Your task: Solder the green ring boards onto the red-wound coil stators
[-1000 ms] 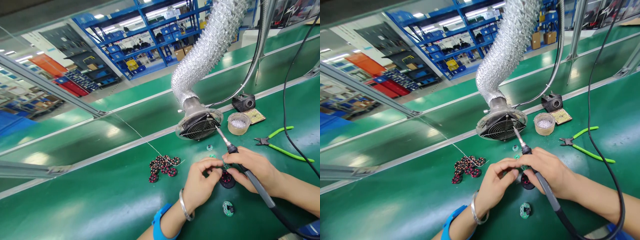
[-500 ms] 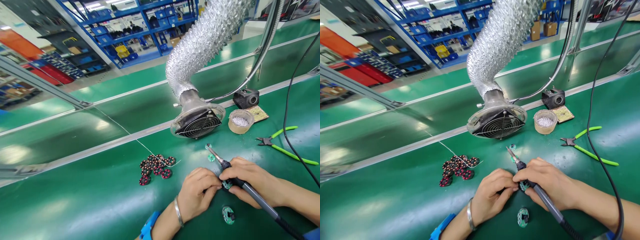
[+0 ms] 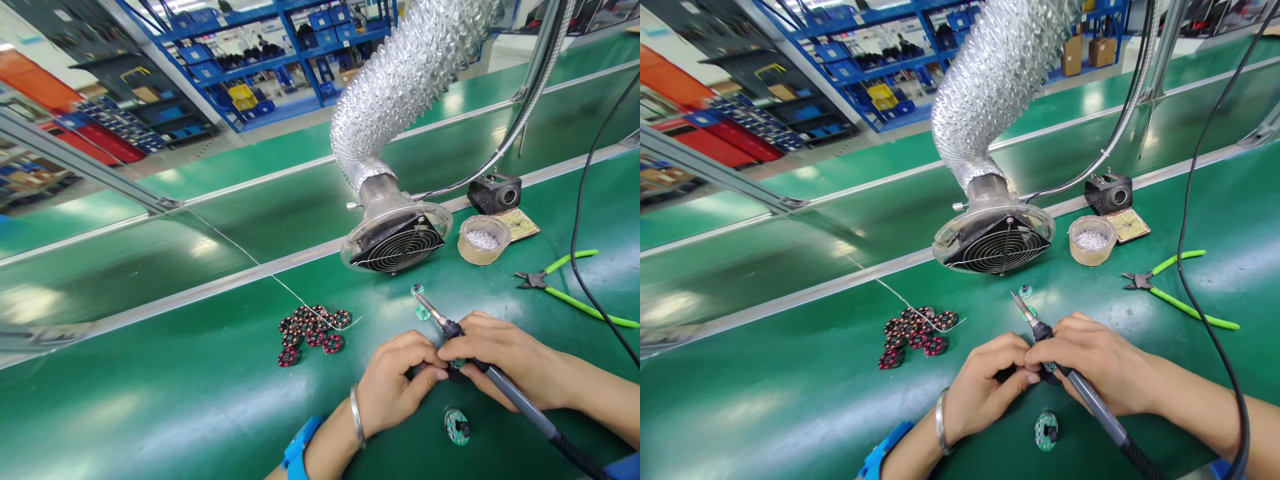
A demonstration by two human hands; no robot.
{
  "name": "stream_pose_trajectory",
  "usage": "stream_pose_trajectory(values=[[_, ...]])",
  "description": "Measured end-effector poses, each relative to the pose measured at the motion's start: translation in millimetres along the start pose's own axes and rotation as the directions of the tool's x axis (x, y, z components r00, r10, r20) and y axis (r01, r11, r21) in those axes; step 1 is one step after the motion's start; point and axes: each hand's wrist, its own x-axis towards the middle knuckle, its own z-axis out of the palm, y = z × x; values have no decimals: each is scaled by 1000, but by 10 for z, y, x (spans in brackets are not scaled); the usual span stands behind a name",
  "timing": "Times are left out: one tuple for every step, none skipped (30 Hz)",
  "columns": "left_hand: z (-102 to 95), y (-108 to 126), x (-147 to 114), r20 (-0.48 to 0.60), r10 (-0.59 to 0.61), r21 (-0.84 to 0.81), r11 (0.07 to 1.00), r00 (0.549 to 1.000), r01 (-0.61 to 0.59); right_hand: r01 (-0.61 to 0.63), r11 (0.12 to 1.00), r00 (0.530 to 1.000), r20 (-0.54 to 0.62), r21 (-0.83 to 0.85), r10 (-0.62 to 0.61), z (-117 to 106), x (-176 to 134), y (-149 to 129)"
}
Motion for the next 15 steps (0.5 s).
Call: stream_pose_trajectory(values=[[5, 10, 9, 14, -44, -9, 999, 999, 44, -11, 1000, 1000, 0, 9, 11, 1, -1, 0], [11, 22, 20, 24, -90, -11, 996, 996, 90, -22, 1000, 1000, -1, 21, 22, 3, -3, 3], [18, 35, 33, 29, -136, -12, 991, 990, 137, -27, 999, 1000, -5, 34, 27, 5, -7, 9], [27, 49, 47, 28, -180, -13, 984, 983, 180, -25, 999, 1000, -9, 40, 26, 7, -11, 17], [36, 62, 62, 24, -217, -15, 976, 976, 217, -16, 999, 1000, -17, 39, 17, 8, -16, 24], [46, 74, 75, 18, -246, -16, 969, 969, 246, -6, 999, 1000, -24, 32, 7, 9, -21, 31], [57, 83, 86, 13, -267, -17, 963, 964, 267, 6, 1000, 999, -32, 22, -6, 10, -24, 35], [67, 89, 94, 11, -283, -18, 959, 959, 283, 18, 1000, 999, -42, 10, -17, 11, -25, 35], [76, 91, 99, 9, -294, -20, 956, 956, 294, 26, 1000, 998, -58, 0, -26, 14, -24, 31], [84, 91, 101, 4, -301, -22, 953, 953, 302, 33, 999, 996, -77, -11, -34, 17, -23, 25], [89, 90, 99, -1, -306, -26, 952, 952, 306, 43, 999, 994, -99, -23, -45, 23, -21, 17], [91, 87, 96, -5, -308, -29, 951, 951, 307, 54, 998, 992, -116, -36, -58, 31, -20, 9], [89, 86, 93, -8, -308, -32, 951, 951, 308, 66, 996, 989, -130, -53, -73, 39, -22, 3], [84, 85, 89, -10, -306, -36, 952, 952, 305, 77, 994, 987, -135, -72, -86, 48, -25, -1], [75, 87, 87, -9, -299, -39, 954, 954, 298, 85, 992, 986, -134, -93, -97, 57, -32, -2]])
